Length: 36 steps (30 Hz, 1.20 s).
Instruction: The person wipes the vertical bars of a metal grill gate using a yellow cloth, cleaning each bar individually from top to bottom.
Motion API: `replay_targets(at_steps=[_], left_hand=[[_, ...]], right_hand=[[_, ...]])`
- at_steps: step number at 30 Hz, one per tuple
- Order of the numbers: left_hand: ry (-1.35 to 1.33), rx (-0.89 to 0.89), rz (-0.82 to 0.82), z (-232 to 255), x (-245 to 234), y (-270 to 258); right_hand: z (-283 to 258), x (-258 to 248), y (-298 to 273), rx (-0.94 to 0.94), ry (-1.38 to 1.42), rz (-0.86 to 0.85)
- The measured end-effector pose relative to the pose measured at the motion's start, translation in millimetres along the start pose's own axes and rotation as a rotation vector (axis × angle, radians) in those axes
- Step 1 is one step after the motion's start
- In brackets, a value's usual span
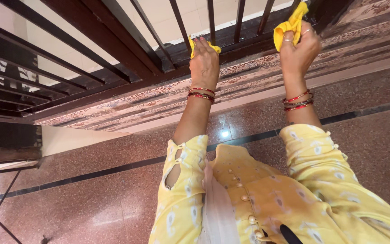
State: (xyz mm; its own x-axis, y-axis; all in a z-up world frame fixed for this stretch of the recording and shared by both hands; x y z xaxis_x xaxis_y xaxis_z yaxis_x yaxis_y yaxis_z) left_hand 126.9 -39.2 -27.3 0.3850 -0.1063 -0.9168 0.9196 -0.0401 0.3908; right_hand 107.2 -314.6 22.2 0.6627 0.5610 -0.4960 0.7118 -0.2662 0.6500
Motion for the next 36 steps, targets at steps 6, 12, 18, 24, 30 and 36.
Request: replay_targets(at_steps=[6,12,18,24,30,36], left_hand=[[-0.008,-0.015,-0.027,0,-1,-1],[0.067,0.016,-0.042,4,1,0],[0.002,0.002,-0.024,1,9,1],[0.024,0.015,-0.001,2,5,0],[0.026,0.004,-0.004,0,5,-1],[0.174,0.016,-0.04,5,4,-8]], right_hand=[[-76,1,27,-0.268,0.164,0.049],[-101,16,41,-0.286,0.087,0.103],[-90,27,28,-0.293,0.11,0.109],[-65,45,5,-0.205,0.057,0.044],[-46,62,-12,-0.179,-0.106,-0.096],[-40,53,-29,-0.135,-0.049,-0.166]])
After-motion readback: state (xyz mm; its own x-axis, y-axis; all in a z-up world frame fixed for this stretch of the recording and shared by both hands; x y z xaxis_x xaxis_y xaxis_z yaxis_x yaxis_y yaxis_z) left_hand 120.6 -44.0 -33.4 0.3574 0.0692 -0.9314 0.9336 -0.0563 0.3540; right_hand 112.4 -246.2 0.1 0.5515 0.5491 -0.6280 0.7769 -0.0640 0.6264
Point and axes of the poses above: each hand's wrist, its own y-axis towards the middle knuckle, its own x-axis out of the palm, z = x × y, the point moved 10 cm from there along y, towards the middle knuckle, and after that the axes turned 7 degrees about -y, right-handed, at the moved point
